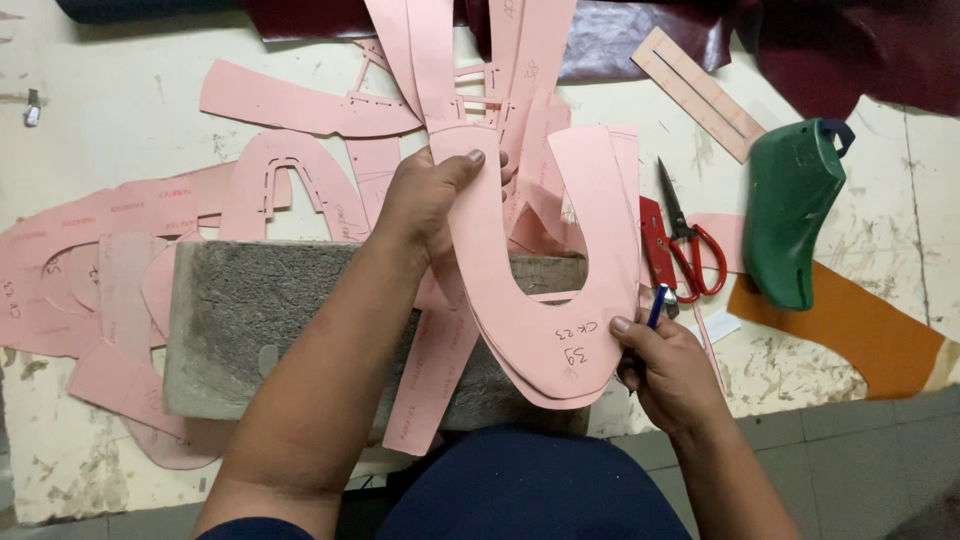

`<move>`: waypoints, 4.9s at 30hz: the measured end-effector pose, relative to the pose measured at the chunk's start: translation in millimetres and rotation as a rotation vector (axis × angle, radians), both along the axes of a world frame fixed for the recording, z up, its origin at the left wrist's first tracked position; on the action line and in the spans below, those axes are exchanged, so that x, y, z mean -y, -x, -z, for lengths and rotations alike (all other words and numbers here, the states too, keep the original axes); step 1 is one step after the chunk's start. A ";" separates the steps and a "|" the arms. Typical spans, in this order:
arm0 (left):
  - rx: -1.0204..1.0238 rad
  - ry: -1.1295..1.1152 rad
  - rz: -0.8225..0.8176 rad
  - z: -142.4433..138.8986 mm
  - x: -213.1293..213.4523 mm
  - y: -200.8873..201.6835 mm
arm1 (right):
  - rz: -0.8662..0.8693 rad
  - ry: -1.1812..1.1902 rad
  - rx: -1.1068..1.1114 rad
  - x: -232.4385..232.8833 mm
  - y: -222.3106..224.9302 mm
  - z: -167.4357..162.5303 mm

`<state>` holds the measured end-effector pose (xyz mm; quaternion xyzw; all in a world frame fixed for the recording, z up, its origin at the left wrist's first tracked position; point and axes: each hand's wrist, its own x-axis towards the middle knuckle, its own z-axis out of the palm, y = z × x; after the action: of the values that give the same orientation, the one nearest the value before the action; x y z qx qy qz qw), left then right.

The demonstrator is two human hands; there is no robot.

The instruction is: The person cuts pink paper shoe pattern pieces with scissors, aligns and stacks the U-shaped pattern pieces on the workbench, marks them with a blue pen, bends and folds the pieces to shape them, and trims edges with scissors. A green shoe last and rolls of material sit on the table.

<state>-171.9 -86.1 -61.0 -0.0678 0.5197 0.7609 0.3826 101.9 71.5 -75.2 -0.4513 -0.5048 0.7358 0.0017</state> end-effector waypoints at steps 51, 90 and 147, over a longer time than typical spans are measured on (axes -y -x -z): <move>-0.433 -0.177 -0.090 -22.9 32.0 -46.0 | -0.137 -0.076 0.128 -18.4 -22.8 47.1; -0.301 -0.070 -0.148 -10.0 35.4 -50.9 | -0.205 -0.077 0.245 -22.7 -23.1 59.2; -0.273 -0.097 -0.196 31.8 34.2 -63.4 | -0.285 -0.382 0.389 -26.8 1.1 21.9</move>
<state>-108.5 -120.4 -92.8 0.0046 0.5206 0.8208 0.2351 100.8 98.3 -97.0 -0.4998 -0.6831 0.5203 -0.1132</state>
